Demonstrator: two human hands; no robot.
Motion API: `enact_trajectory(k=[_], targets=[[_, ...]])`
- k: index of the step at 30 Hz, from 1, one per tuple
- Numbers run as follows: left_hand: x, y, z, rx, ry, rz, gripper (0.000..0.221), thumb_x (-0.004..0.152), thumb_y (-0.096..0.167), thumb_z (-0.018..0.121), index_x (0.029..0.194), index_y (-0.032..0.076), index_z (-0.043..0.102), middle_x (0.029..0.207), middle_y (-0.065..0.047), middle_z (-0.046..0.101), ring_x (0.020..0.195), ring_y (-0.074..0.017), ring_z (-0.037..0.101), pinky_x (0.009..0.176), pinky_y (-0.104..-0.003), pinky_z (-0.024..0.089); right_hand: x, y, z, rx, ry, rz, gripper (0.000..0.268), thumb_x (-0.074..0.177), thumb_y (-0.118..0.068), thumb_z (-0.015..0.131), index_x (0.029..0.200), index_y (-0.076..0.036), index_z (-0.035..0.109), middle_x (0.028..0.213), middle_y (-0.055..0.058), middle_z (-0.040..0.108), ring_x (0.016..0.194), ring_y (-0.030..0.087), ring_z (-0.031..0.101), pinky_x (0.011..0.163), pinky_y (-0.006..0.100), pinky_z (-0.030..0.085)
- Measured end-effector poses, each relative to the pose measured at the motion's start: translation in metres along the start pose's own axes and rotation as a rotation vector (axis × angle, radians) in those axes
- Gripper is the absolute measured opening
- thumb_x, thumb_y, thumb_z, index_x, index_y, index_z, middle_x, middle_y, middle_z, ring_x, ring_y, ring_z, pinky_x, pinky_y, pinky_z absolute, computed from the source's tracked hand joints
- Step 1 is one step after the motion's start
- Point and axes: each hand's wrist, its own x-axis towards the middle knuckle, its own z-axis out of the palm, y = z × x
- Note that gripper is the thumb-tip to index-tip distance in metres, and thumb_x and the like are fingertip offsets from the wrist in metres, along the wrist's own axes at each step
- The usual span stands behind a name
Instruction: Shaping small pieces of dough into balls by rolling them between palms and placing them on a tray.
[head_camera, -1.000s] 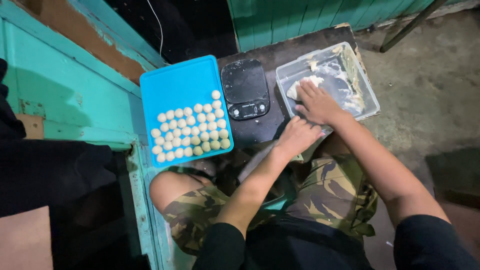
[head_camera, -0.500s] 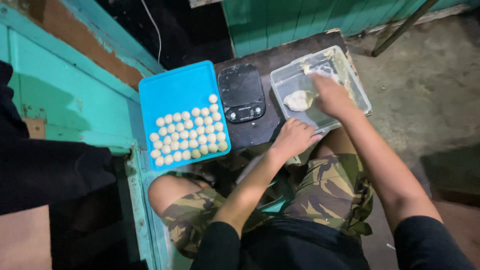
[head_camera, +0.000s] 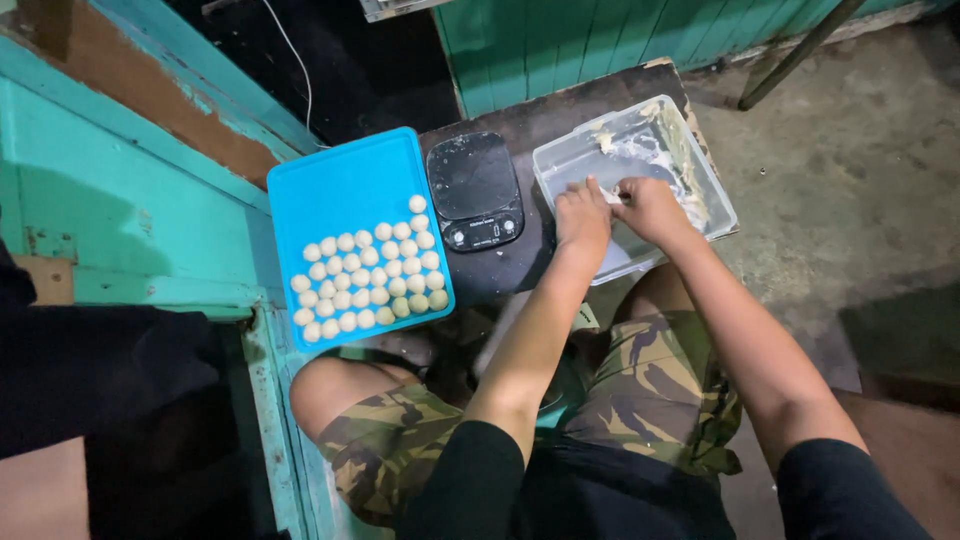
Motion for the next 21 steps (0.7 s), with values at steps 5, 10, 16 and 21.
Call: enact_trajectory(k=[5, 10, 16, 21], targets=[[-0.005, 0.000, 0.000, 0.051, -0.066, 0.044, 0.055, 0.110, 0.018, 0.028, 0.159, -0.008, 0.024, 0.143, -0.040, 0.046, 0.126, -0.0513, 0.049, 0.102, -0.060, 0.033, -0.027, -0.007, -0.021, 0.249, -0.059, 0.019, 0.019, 0.084, -0.020, 0.078, 0.090, -0.003, 0.073, 0.077, 0.017, 0.074, 0.086, 0.039, 0.072, 0.080, 0.049, 0.053], [-0.004, 0.002, -0.002, 0.082, -0.103, 0.042, 0.054, 0.109, 0.014, 0.023, 0.160, -0.004, 0.024, 0.146, -0.034, 0.047, 0.128, -0.0463, 0.050, 0.102, -0.057, 0.034, -0.070, -0.044, -0.052, 1.083, -0.077, 0.173, 0.009, 0.087, -0.005, 0.076, 0.091, -0.001, 0.070, 0.071, 0.006, 0.069, 0.064, 0.009, 0.064, 0.054, 0.019, 0.048], [-0.022, -0.005, -0.036, 0.068, -0.076, 0.010, 0.054, 0.110, 0.022, 0.032, 0.160, 0.000, 0.029, 0.153, -0.027, 0.044, 0.135, -0.0423, 0.046, 0.107, -0.053, 0.034, -0.106, -0.047, -0.078, 1.755, 0.076, 0.118, 0.021, 0.086, -0.008, 0.078, 0.100, -0.002, 0.063, 0.087, 0.010, 0.074, 0.082, 0.022, 0.078, 0.077, 0.037, 0.067], [-0.025, -0.024, -0.080, -0.106, 0.013, 0.086, 0.068, 0.100, 0.029, 0.059, 0.157, 0.003, 0.034, 0.161, -0.020, 0.035, 0.144, -0.0357, 0.037, 0.113, -0.047, 0.033, -0.121, -0.096, -0.121, 1.795, 0.036, -0.351, 0.073, 0.083, -0.048, 0.073, 0.137, -0.003, 0.057, 0.137, 0.019, 0.067, 0.130, 0.036, 0.066, 0.113, 0.061, 0.052]])
